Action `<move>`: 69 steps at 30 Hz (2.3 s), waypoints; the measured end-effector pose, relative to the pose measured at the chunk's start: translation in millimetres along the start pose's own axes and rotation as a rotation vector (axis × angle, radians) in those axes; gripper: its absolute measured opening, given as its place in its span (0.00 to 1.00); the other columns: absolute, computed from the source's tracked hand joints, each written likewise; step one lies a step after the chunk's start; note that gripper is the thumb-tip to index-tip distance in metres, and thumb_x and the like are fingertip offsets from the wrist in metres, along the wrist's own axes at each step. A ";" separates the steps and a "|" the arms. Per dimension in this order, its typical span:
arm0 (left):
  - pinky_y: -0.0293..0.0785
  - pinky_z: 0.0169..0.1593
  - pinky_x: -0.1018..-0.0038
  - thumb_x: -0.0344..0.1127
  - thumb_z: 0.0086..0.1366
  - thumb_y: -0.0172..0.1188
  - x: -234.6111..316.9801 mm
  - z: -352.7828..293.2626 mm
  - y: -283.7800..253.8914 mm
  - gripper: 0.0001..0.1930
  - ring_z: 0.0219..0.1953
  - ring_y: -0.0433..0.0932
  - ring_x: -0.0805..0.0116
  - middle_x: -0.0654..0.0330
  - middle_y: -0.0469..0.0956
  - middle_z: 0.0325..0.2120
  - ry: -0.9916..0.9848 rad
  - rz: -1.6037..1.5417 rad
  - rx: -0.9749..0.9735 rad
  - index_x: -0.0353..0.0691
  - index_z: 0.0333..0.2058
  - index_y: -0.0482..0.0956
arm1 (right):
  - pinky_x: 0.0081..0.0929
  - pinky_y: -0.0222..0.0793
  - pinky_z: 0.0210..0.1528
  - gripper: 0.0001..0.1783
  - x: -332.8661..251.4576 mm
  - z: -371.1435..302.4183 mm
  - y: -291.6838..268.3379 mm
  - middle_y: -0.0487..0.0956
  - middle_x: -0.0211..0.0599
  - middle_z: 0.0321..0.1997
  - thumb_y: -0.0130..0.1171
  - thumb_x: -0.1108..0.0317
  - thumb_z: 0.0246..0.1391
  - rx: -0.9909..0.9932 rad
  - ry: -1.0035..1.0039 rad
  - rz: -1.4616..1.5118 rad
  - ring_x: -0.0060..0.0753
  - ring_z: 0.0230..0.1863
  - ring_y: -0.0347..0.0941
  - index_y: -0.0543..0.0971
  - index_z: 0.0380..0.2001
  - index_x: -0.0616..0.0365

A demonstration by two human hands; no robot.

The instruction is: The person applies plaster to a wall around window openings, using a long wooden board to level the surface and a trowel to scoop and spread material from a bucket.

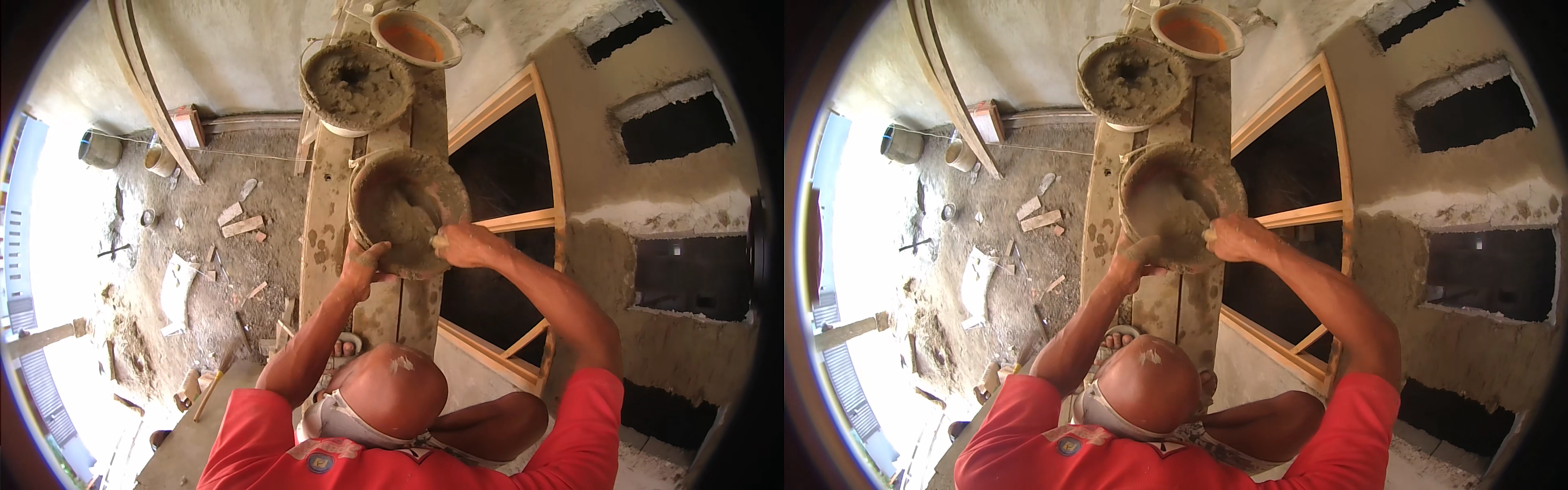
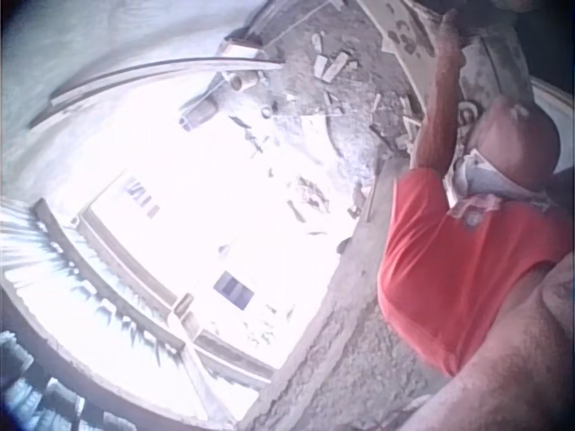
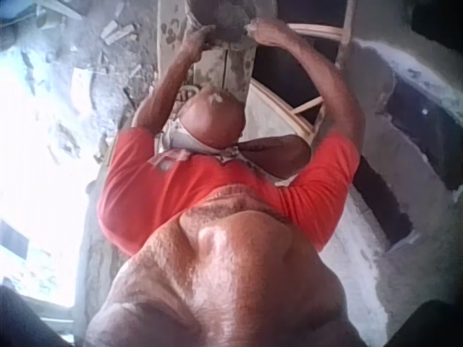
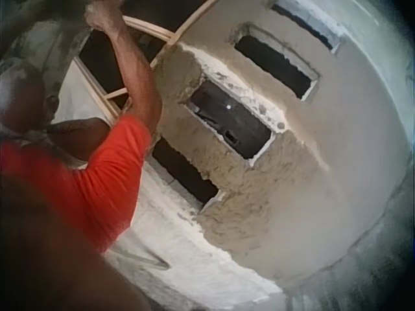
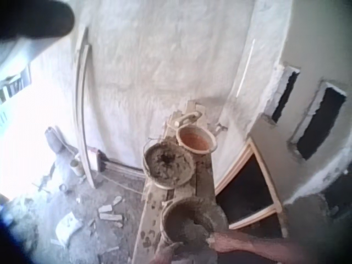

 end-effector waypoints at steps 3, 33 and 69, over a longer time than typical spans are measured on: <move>0.75 0.18 0.78 0.33 0.59 0.57 3.1 -1.6 8.0 0.25 0.26 0.79 0.68 0.59 0.78 0.37 0.057 0.006 -0.023 0.44 0.56 0.64 | 0.48 0.74 0.43 0.15 0.7 -21.7 1.8 0.80 0.59 0.33 0.57 0.61 0.53 -0.050 -0.024 -0.060 0.60 0.39 0.78 0.80 0.36 0.64; 0.33 0.70 0.47 0.52 0.62 0.60 -100.6 -52.4 -15.4 0.54 0.70 0.31 0.34 0.30 0.31 0.67 0.963 1.169 0.126 0.22 0.66 0.32 | 0.45 0.75 0.28 0.08 3.9 -20.7 50.9 0.79 0.50 0.21 0.59 0.68 0.34 0.184 -0.212 -0.215 0.52 0.27 0.79 0.81 0.18 0.61; 0.51 0.66 0.45 0.66 0.63 0.51 -48.9 -35.4 -14.4 0.49 0.66 0.52 0.38 0.42 0.51 0.67 0.889 0.826 0.632 0.28 0.67 0.50 | 0.41 0.75 0.27 0.05 12.0 -37.9 47.5 0.81 0.39 0.20 0.61 0.66 0.28 0.332 -0.184 -0.291 0.43 0.25 0.80 0.82 0.14 0.53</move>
Point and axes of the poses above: each hand's wrist, its own z-axis towards the middle knuckle, its own y-axis out of the palm, x = y × z, the point moved 4 cm from there along z, towards the middle knuckle
